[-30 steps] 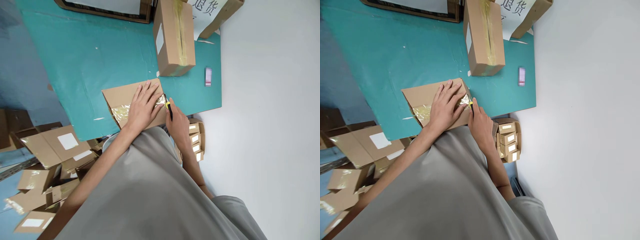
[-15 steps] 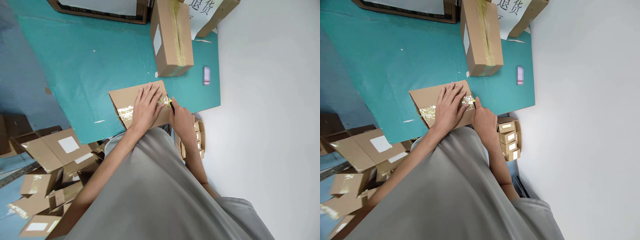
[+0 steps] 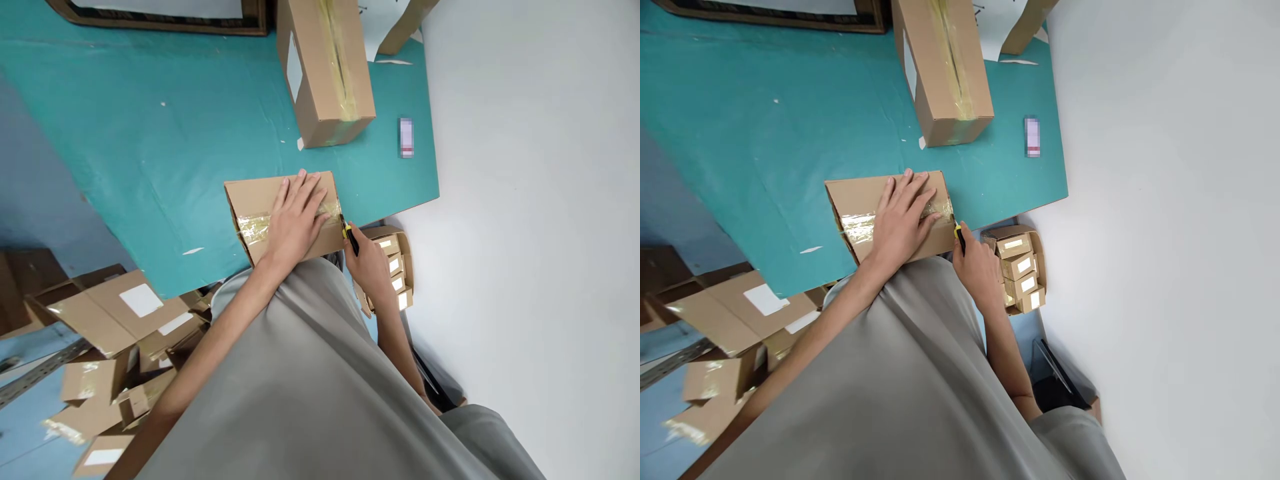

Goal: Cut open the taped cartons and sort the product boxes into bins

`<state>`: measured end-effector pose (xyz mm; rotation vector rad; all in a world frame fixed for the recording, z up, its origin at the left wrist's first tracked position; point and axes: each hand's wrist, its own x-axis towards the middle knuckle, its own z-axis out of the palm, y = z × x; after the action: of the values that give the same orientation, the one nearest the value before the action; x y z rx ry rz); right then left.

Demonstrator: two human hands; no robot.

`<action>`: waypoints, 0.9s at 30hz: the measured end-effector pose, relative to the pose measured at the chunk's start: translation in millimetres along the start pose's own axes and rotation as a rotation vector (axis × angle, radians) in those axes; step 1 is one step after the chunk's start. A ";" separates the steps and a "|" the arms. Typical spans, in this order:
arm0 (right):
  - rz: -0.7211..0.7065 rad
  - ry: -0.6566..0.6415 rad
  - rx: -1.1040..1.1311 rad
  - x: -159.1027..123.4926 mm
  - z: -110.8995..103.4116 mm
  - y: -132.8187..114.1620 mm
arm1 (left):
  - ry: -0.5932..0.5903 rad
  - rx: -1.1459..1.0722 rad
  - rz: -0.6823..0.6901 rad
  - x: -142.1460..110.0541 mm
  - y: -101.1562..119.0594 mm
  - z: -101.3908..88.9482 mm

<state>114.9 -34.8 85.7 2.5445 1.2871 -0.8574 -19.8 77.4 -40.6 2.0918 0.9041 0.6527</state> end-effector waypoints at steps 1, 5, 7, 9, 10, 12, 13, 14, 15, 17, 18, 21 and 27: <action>0.011 -0.005 -0.005 -1.7 0.2 -1.4 | -0.002 0.001 -0.002 -0.2 -0.2 -0.2; 0.028 0.007 -0.022 -7.5 1.2 -7.5 | -0.005 0.019 0.002 -1.7 -0.8 -1.3; 0.040 0.008 -0.022 -11.4 1.9 -9.0 | -0.004 0.028 0.011 -2.6 -1.1 -2.3; 0.055 -0.003 -0.021 -15.5 2.7 -8.9 | -0.001 0.038 0.020 -3.3 -1.2 -3.2; 0.057 -0.011 -0.021 -17.3 3.0 -8.5 | 0.001 0.041 0.024 -3.6 -1.2 -3.5; 0.052 -0.021 -0.022 -20.0 3.5 -7.4 | -0.001 0.043 0.028 -3.9 -0.9 -3.6; 0.048 -0.022 -0.023 -21.2 3.6 -7.0 | -0.002 0.043 0.030 -3.9 -0.8 -3.4; 0.048 -0.022 -0.023 -22.4 3.4 -6.6 | -0.002 0.043 0.032 -4.0 -0.7 -3.1; 0.050 -0.021 -0.025 -24.1 3.0 -6.2 | -0.001 0.044 0.035 -4.0 -0.6 -2.9; 0.043 -0.030 -0.029 -29.3 1.1 -4.7 | 0.004 0.046 0.037 -4.1 -1.0 -3.7; 0.028 -0.036 -0.023 -32.6 -0.2 -3.2 | 0.008 0.045 0.034 -4.5 -1.4 -5.4; -0.024 0.020 0.104 -37.6 -2.4 6.3 | 0.016 0.051 0.016 -8.0 -4.2 -17.9; -0.014 0.178 0.559 39.6 41.0 37.5 | 0.032 0.118 -0.036 -37.0 -22.5 -69.5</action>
<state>145.4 -46.6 25.8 3.1013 1.2500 -1.1506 -98.8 89.7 -23.3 2.1692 1.0175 0.6289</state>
